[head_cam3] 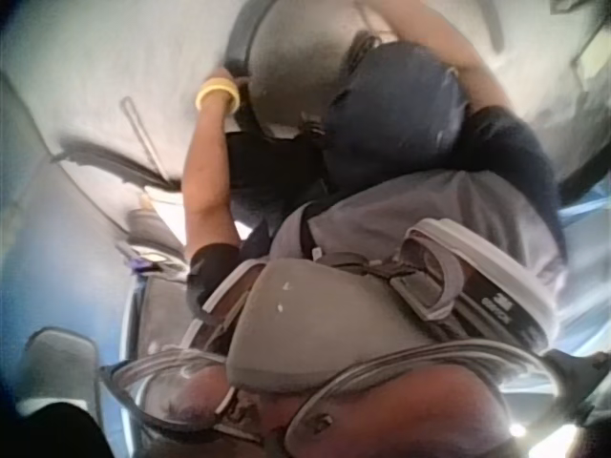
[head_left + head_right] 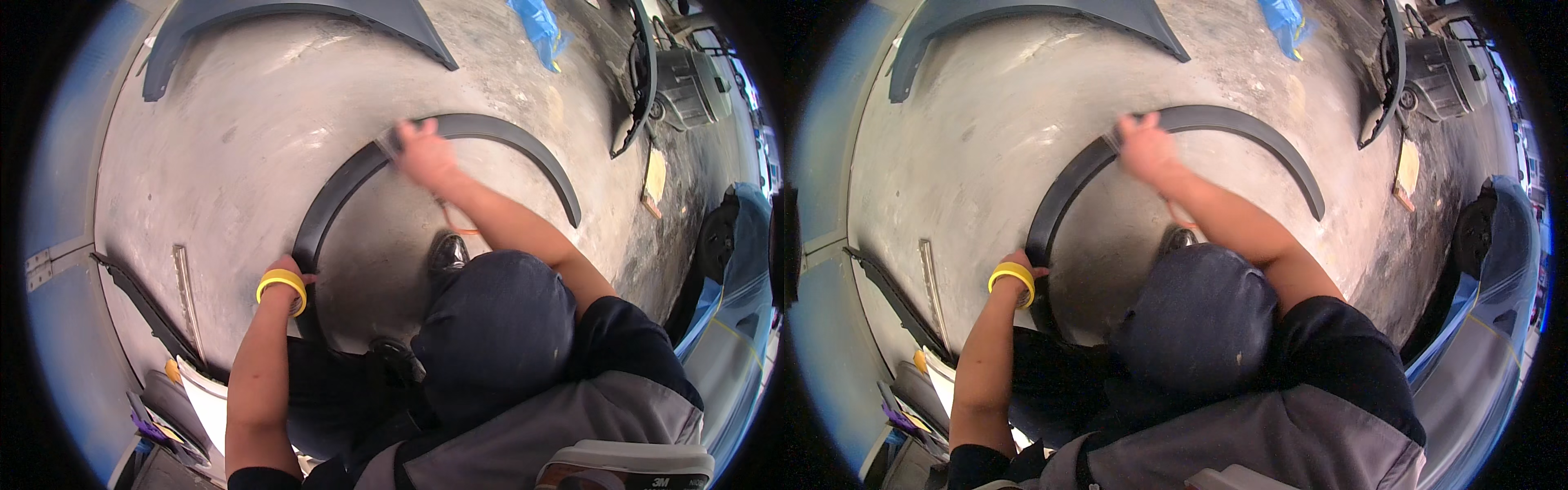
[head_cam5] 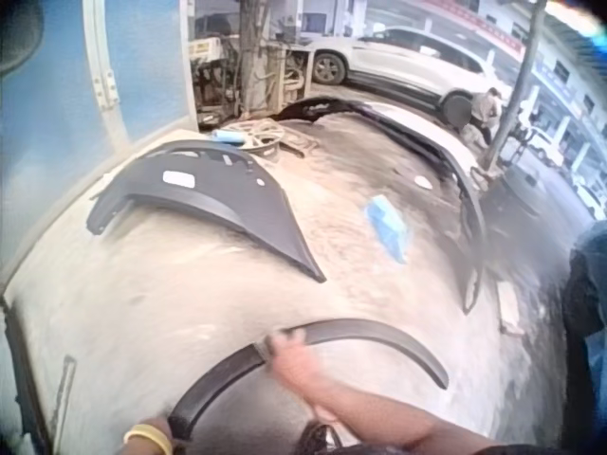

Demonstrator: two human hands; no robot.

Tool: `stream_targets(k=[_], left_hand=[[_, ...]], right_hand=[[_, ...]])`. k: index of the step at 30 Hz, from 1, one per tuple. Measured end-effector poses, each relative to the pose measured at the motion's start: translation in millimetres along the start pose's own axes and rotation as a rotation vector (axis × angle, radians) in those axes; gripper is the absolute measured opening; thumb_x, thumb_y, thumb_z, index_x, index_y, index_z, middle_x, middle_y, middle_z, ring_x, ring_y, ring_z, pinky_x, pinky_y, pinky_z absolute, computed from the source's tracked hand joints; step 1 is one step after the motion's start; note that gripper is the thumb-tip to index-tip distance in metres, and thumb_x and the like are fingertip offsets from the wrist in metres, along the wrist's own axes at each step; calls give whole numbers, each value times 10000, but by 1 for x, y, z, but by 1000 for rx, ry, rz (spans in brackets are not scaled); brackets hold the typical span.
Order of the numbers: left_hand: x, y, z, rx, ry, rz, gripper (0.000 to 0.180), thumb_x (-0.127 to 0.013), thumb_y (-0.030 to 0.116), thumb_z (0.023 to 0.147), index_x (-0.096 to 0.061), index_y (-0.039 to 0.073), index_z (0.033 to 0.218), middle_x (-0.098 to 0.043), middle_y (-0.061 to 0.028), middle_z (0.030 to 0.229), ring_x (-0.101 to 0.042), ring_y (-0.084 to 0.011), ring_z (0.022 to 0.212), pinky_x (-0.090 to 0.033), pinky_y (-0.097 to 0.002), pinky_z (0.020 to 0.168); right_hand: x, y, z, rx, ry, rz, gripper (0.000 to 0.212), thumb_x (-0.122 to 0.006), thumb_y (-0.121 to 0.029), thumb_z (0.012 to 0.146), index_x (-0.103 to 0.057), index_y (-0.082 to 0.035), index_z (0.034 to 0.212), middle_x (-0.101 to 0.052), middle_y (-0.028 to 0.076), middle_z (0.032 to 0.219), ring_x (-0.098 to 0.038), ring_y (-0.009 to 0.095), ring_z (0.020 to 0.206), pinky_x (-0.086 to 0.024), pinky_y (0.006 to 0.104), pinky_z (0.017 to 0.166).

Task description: The person uses a pneumatic sander to smooth the surfaces of two black plastic car parts, a curved trim piece and a larger panel, on the floor of a workshop.

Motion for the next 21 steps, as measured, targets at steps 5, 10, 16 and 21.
stream_targets(k=[5,10,16,21], left_hand=[[-22,-25,-11,6,-74,-46,666,-868,400,796,-648,-22,1262,-661,-238,1306,-631,-392,1227,-514,-462,1020],[-22,-33,-1,-28,-40,-78,642,-891,383,759,-686,-35,1201,-679,-247,1260,-653,-392,1185,-528,-453,992],[-26,-33,2,-52,-5,-53,677,-902,417,732,-687,-43,1181,-693,-265,1205,-668,-395,1146,-538,-444,955],[-30,-29,3,-39,22,-57,659,-914,363,729,-671,-10,1215,-674,-245,1263,-637,-397,1204,-518,-446,1012]], right_hand=[[54,106,38,-285,174,16,572,-610,-277,903,-468,-146,1441,-510,386,1335,-645,488,1144,-545,513,953],[42,60,47,-135,136,-16,550,-627,-254,895,-488,-85,1399,-560,349,1282,-636,473,1161,-538,475,976],[-21,-104,-9,346,-152,-80,476,-641,-159,895,-508,-66,1343,-519,321,1258,-674,433,1070,-576,446,890],[-26,-112,-33,377,-139,-70,491,-642,-142,881,-516,-81,1352,-538,297,1239,-689,436,1028,-581,449,866]])
Point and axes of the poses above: each hand's wrist, its own z-axis towards the middle knuckle, its own x-axis out of the back of the hand, y = z × x, the point moved 5 cm from there along z, towards the middle knuckle
